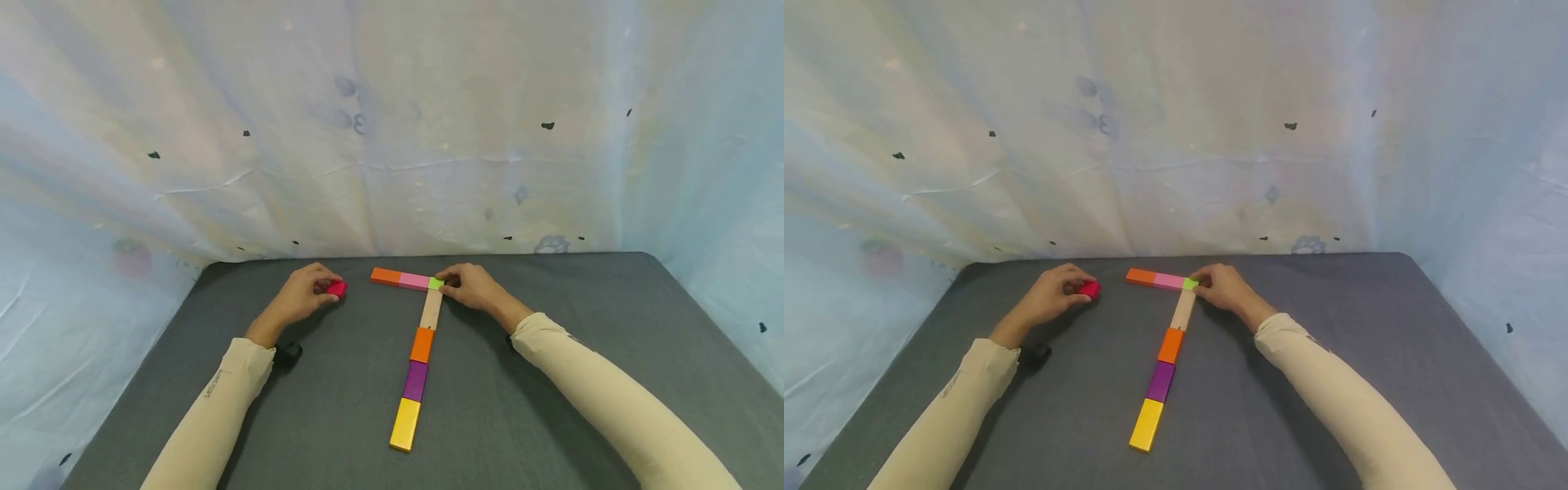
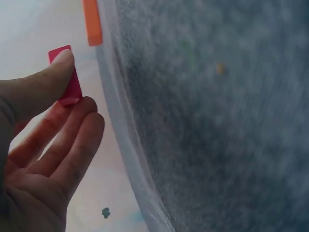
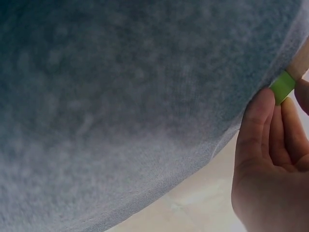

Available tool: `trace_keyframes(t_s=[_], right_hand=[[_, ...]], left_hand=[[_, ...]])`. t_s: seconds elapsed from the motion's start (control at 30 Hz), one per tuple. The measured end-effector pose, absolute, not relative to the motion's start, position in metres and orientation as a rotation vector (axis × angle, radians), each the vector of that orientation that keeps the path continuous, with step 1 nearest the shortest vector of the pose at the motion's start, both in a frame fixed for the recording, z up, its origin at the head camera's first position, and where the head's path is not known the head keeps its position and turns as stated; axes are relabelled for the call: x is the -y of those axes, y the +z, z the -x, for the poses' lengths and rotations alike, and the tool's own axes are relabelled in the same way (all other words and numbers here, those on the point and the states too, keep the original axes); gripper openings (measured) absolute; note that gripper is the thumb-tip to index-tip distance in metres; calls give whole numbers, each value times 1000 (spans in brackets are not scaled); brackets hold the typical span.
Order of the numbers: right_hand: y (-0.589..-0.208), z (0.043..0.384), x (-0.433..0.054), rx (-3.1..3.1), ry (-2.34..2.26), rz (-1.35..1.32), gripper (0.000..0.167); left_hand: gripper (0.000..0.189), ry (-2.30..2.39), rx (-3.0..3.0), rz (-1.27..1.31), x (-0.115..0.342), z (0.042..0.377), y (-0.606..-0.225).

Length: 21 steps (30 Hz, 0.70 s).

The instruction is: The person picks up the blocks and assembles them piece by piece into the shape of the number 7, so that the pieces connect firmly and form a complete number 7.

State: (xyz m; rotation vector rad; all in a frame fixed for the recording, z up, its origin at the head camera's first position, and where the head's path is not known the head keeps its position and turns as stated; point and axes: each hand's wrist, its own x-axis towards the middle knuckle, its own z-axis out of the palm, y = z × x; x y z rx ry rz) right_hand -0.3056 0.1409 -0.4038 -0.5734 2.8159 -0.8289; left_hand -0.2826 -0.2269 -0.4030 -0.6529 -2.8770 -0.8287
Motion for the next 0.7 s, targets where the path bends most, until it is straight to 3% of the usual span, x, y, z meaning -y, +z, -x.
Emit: trace_keyframes(t_s=[0.7], right_hand=[[-410, 309, -143, -2817, -844, 547, 36]], left_hand=[[33, -713, 2933, 748, 210, 326, -401]])
